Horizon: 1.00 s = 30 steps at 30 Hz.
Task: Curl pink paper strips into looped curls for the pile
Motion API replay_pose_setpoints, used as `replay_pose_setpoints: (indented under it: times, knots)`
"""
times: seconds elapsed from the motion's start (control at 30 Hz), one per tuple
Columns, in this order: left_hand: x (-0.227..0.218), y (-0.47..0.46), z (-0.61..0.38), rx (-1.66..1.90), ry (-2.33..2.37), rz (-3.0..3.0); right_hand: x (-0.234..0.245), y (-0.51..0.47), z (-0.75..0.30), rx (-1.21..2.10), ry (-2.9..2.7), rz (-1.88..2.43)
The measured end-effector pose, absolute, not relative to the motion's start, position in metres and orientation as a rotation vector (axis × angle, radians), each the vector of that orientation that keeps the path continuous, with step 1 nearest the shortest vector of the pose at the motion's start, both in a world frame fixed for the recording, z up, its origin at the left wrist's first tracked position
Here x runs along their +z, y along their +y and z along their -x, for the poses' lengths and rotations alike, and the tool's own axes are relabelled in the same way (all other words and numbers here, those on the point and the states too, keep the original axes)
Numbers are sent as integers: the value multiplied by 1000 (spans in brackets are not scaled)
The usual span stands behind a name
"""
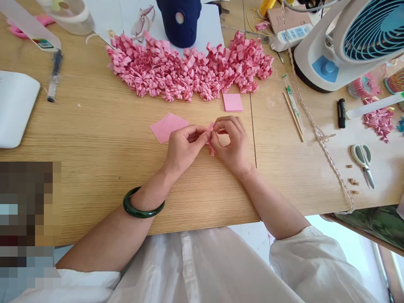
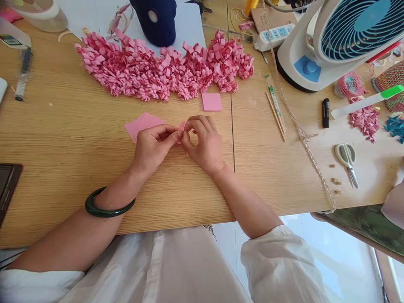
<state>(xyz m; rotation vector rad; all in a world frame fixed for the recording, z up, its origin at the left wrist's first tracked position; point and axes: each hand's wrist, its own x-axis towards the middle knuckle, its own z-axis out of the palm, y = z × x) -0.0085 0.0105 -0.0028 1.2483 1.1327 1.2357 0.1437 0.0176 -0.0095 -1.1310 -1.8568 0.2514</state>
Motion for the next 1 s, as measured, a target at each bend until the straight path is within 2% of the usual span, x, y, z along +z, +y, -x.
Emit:
replay_pose_setpoints:
  times: [0.17,1.0]
  knots:
    - [-5,12,10,1232,1157,-1228,-6,20,-150,106,-2046,1087]
    - [-13,18,14,1251,1151,-987,-5,19,-150,166,-2017,847]
